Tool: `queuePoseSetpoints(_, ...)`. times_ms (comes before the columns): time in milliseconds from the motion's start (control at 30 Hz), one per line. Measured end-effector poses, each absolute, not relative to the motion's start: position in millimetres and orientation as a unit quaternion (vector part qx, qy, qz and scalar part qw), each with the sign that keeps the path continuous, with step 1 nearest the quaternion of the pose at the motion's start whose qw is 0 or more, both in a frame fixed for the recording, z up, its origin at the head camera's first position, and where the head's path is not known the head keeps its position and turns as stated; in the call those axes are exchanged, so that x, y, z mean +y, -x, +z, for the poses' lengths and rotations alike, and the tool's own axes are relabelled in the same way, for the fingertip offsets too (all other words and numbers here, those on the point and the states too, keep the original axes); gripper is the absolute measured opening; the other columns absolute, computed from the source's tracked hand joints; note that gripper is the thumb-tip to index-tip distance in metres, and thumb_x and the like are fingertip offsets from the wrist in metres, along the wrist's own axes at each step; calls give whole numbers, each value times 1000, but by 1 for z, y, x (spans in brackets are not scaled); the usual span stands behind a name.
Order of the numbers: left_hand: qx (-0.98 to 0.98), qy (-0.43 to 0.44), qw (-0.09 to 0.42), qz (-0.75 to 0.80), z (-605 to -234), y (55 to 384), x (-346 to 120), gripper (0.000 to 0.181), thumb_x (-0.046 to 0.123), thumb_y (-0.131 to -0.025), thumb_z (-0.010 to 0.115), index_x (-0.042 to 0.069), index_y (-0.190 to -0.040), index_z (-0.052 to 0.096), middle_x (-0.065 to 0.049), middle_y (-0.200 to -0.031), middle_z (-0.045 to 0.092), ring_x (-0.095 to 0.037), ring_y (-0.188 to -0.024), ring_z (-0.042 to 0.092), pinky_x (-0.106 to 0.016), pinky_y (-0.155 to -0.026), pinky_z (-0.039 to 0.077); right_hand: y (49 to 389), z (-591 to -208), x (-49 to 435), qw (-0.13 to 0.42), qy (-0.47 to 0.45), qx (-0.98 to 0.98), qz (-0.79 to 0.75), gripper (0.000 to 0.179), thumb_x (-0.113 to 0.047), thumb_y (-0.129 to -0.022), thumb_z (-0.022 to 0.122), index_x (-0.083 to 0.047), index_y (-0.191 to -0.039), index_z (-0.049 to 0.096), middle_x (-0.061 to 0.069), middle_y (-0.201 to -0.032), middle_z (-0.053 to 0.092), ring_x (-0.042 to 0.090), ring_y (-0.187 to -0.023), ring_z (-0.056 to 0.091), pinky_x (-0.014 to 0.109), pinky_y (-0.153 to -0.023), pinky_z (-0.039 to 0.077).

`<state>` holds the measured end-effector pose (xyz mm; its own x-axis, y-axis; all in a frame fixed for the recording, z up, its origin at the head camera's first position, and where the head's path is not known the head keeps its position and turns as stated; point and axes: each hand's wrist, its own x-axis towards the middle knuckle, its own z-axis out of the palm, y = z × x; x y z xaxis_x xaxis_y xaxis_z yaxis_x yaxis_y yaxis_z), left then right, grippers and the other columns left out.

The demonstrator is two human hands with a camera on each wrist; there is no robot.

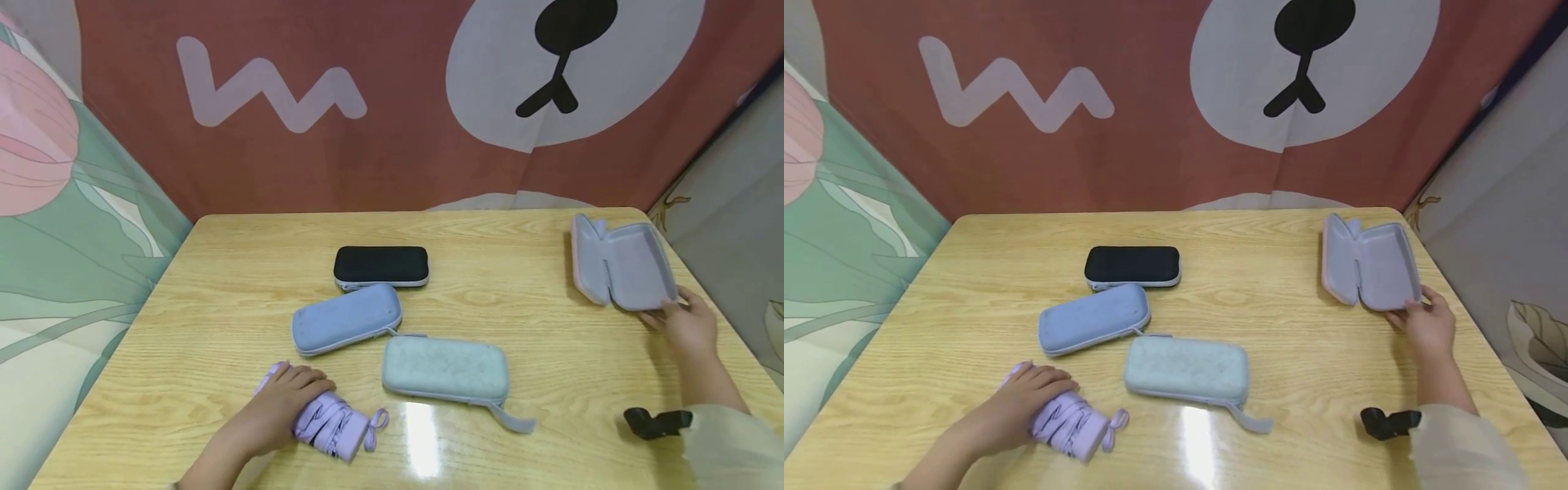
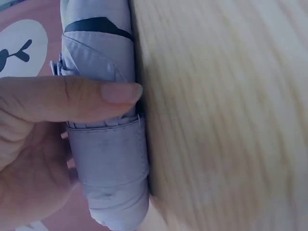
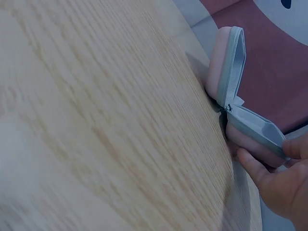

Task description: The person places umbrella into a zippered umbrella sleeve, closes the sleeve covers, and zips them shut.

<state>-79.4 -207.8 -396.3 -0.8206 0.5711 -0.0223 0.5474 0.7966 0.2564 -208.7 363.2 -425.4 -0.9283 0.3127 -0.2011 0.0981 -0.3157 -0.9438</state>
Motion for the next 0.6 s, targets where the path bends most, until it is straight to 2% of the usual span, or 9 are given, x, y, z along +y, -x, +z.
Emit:
queuePoseSetpoints(233, 939, -323, 11, 119, -398, 83, -211, 63, 4, -42, 74, 16, -102, 58, 3, -98, 55, -22, -96, 48, -48, -91, 28, 211, -429, 356, 65, 150, -564, 809, 66, -5, -85, 47, -7, -138, 8, 6, -101, 34, 7, -70, 57, 23, -65, 48)
queuePoseSetpoints(433, 926, -356, -15, 126, -399, 86, -216, 61, 21, -40, 81, 19, -97, 60, 6, -93, 59, -18, -90, 51, -42, -82, 35, 212, -428, 348, 55, 150, -578, 800, 66, -9, -86, 48, -8, -139, 9, 6, -102, 34, 5, -73, 56, 22, -67, 47)
queuePoseSetpoints(500, 925, -358, -12, 131, -399, 86, -217, 61, 20, -40, 81, 19, -97, 61, 7, -93, 59, -18, -89, 51, -42, -81, 35, 212, -429, 346, 52, 147, -583, 797, 66, -11, -86, 48, -7, -138, 9, 4, -102, 36, 3, -74, 56, 22, -67, 47)
queuePoseSetpoints(533, 925, -356, -9, 133, -399, 87, -217, 61, 20, -39, 81, 19, -97, 61, 7, -94, 59, -17, -90, 51, -41, -81, 35, 212, -429, 345, 49, 144, -583, 798, 65, -12, -86, 49, -7, -138, 10, 4, -102, 37, 3, -74, 56, 22, -67, 47)
queuePoseSetpoints(600, 925, -352, 2, 140, -398, 87, -218, 62, 17, -39, 81, 20, -97, 61, 8, -95, 59, -17, -91, 50, -41, -81, 35, 212, -431, 344, 52, 128, -565, 813, 57, -11, -84, 52, -8, -133, 22, 3, -101, 40, 4, -75, 57, 23, -66, 48)
